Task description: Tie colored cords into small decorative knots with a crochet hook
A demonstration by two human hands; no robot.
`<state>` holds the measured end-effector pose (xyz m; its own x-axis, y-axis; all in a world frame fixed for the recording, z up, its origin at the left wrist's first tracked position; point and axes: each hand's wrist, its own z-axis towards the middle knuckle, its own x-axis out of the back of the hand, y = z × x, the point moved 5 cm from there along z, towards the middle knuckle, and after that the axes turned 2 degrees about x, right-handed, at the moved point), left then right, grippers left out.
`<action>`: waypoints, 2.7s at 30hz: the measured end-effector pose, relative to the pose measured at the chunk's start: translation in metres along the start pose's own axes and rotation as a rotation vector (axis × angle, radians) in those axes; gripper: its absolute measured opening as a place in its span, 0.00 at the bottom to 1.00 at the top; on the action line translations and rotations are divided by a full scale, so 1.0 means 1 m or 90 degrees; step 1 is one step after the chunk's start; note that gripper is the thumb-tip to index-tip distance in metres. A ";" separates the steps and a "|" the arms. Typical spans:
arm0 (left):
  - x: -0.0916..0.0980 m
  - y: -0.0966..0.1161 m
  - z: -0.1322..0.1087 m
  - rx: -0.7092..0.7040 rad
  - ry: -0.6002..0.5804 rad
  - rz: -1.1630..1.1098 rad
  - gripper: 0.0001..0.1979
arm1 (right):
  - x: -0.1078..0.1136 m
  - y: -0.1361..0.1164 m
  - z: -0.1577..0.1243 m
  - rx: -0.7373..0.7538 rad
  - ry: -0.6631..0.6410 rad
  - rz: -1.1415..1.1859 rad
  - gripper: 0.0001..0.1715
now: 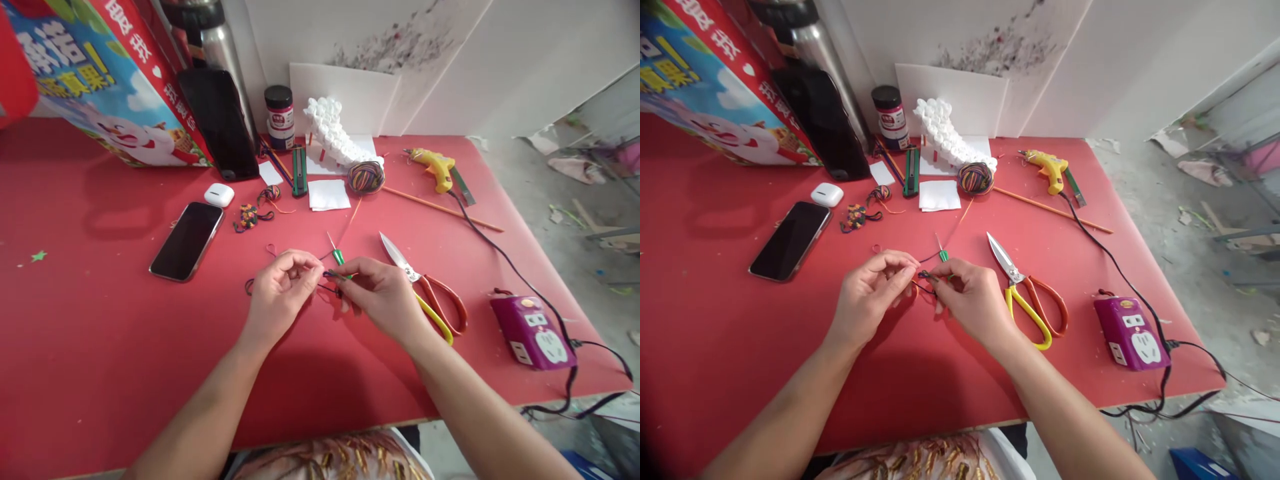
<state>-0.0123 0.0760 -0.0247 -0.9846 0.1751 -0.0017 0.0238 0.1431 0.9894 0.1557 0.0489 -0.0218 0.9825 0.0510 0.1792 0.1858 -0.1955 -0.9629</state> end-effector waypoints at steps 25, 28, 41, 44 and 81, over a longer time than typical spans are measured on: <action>-0.010 -0.021 0.002 0.206 -0.110 -0.156 0.13 | -0.003 0.013 0.002 0.031 0.015 0.188 0.12; -0.011 -0.021 0.002 0.216 -0.105 -0.164 0.14 | -0.002 0.010 0.000 0.060 0.033 0.158 0.07; -0.013 -0.026 0.001 0.245 -0.124 -0.271 0.11 | -0.006 0.007 -0.004 0.112 0.040 0.092 0.04; -0.012 -0.026 0.001 0.244 -0.110 -0.256 0.11 | -0.006 0.006 -0.004 0.109 0.048 0.078 0.04; -0.013 -0.025 0.001 0.225 -0.083 -0.190 0.13 | -0.007 0.016 0.004 0.000 -0.006 0.272 0.11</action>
<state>0.0001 0.0715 -0.0499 -0.9279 0.1928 -0.3192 -0.1774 0.5247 0.8326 0.1514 0.0490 -0.0388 0.9709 -0.0262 -0.2379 -0.2383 -0.2016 -0.9501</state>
